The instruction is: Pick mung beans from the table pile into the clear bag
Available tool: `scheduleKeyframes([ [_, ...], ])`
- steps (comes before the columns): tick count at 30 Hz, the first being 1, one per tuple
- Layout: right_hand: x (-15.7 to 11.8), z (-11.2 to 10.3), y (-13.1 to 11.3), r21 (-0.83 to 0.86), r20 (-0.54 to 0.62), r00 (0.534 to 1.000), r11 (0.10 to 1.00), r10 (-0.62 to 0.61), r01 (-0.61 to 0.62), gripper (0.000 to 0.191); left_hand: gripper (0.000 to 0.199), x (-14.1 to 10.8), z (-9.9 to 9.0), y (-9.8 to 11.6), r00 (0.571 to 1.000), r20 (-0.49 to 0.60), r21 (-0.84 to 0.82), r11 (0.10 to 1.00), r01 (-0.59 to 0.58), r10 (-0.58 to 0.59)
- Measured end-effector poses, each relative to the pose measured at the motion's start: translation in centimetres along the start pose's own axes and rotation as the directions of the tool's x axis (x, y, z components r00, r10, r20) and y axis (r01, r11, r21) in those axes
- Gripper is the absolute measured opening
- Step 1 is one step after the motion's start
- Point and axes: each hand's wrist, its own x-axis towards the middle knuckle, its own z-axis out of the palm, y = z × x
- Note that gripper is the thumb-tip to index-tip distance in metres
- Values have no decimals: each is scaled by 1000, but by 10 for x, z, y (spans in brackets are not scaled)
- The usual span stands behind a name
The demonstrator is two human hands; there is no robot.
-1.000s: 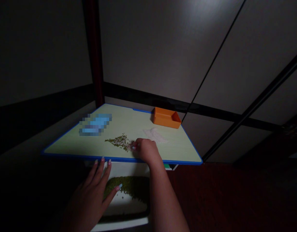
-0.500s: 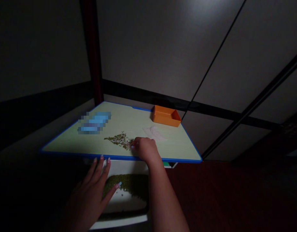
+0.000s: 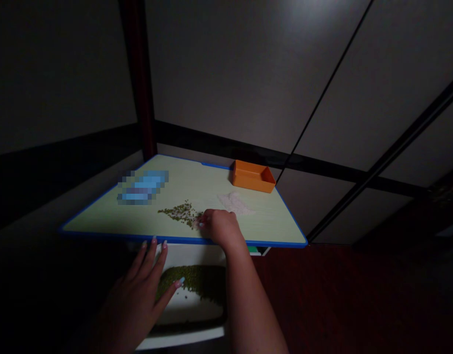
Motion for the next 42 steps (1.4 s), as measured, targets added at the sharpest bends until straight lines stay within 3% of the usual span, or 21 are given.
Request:
scheduleKeyframes([
  [11, 4, 4, 3, -25, -23, 1000, 1000, 10, -10, 20, 70, -1, 5, -3, 999, -30, 13, 1000, -17, 17],
  [22, 7, 6, -1, -56, -47, 998, 997, 44, -46, 19, 68, 0, -3, 1, 1000, 26, 17, 1000, 15, -15],
  [29, 6, 3, -5, -27, -40, 999, 999, 31, -32, 19, 72, 0, 5, -2, 998, -60, 17, 1000, -23, 24],
  [42, 8, 5, 0, -13, -26, 999, 1000, 24, -24, 19, 71, -1, 4, -2, 999, -37, 43, 999, -16, 17],
])
